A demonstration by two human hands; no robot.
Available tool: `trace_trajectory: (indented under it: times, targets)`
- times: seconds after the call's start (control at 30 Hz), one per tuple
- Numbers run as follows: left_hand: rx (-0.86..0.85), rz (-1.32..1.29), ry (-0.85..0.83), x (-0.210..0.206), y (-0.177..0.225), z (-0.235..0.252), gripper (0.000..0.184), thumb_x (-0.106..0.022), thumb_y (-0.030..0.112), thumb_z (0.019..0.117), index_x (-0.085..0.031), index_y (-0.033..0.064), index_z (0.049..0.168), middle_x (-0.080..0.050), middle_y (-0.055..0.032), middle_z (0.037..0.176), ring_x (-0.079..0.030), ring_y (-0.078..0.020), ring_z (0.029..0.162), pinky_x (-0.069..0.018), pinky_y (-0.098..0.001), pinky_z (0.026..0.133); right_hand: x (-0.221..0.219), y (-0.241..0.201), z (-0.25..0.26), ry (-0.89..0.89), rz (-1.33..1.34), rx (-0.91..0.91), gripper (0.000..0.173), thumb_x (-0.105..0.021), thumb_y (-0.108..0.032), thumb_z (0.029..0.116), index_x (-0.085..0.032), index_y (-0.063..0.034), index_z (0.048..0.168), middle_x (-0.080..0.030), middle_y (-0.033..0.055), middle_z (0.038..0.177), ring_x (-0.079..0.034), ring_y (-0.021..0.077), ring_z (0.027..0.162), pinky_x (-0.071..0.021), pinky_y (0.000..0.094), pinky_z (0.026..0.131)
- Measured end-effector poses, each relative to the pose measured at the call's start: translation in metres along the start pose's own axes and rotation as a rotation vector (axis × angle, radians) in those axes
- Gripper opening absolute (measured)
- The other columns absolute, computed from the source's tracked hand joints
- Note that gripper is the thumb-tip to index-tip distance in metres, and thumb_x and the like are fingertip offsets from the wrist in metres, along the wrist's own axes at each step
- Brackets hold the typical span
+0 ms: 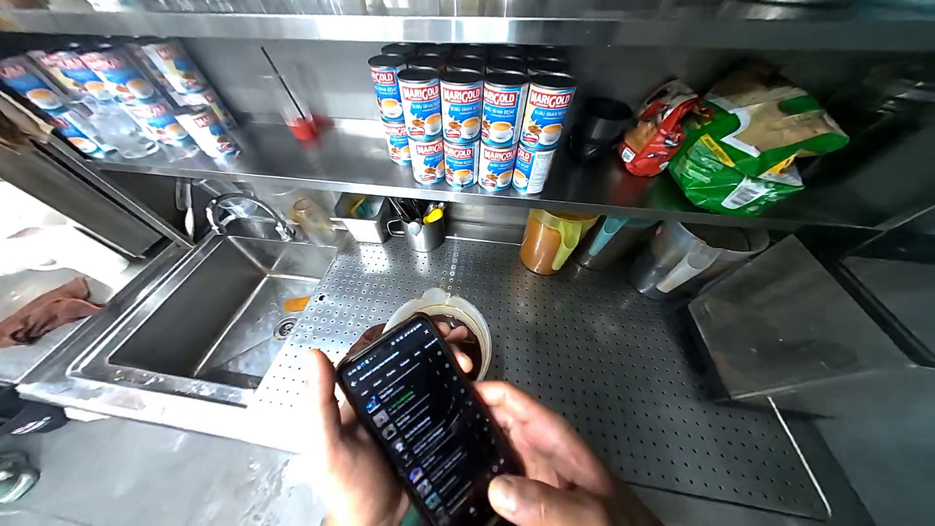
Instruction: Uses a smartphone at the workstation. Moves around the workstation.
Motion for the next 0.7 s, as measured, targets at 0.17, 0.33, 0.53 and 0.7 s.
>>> trace_trajectory:
  times: [0.17, 0.33, 0.53, 0.7]
  targets:
    - [0.045, 0.023, -0.03, 0.0, -0.007, -0.005, 0.081, -0.044, 0.078, 0.0905, -0.07, 0.007, 0.12, -0.072, -0.0244, 0.105, -0.073, -0.032, 0.095, -0.0614, -0.0459, 0.083, 0.002, 0.005, 0.004, 0.152, -0.052, -0.071, 0.041, -0.058, -0.015, 0.099, -0.043, 0.0091, 0.129, -0.064, 0.0196, 0.12, -0.066, 0.024, 0.112, -0.0567, 0.0418, 0.097]
    - [0.023, 0.1, -0.035, 0.003, -0.01, -0.007, 0.081, -0.042, 0.077, 0.0926, -0.068, 0.0065, 0.122, -0.072, -0.0233, 0.107, -0.073, -0.0312, 0.098, -0.0612, -0.0464, 0.084, 0.005, 0.013, 0.007, 0.267, -0.059, -0.099, 0.042, -0.057, -0.015, 0.1014, -0.044, 0.01, 0.133, -0.063, 0.0203, 0.126, -0.065, 0.0248, 0.116, -0.0563, 0.0413, 0.1]
    - [0.028, 0.117, -0.037, 0.003, -0.014, -0.007, 0.083, -0.04, 0.078, 0.0926, -0.07, 0.0057, 0.121, -0.072, -0.0232, 0.108, -0.073, -0.0303, 0.1, -0.0608, -0.0458, 0.087, 0.008, 0.017, 0.007, 0.313, -0.039, -0.105, 0.048, -0.055, -0.016, 0.1032, -0.042, 0.0112, 0.14, -0.063, 0.0205, 0.129, -0.065, 0.0254, 0.117, -0.0561, 0.0421, 0.102]
    - [0.032, 0.138, -0.031, 0.005, -0.017, -0.005, 0.081, -0.042, 0.077, 0.0926, -0.069, 0.006, 0.121, -0.072, -0.0225, 0.108, -0.073, -0.0297, 0.1, -0.0608, -0.0459, 0.087, 0.009, 0.016, 0.006, 0.34, -0.035, -0.11, 0.047, -0.055, -0.015, 0.103, -0.042, 0.0113, 0.14, -0.063, 0.0195, 0.129, -0.066, 0.0245, 0.117, -0.0559, 0.0414, 0.102]
Point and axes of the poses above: each hand's wrist, its own z-axis towards the middle knuckle, its own x-axis out of the back of the hand, y = z × x, the point moved 8 cm from there along z, towards the middle knuckle
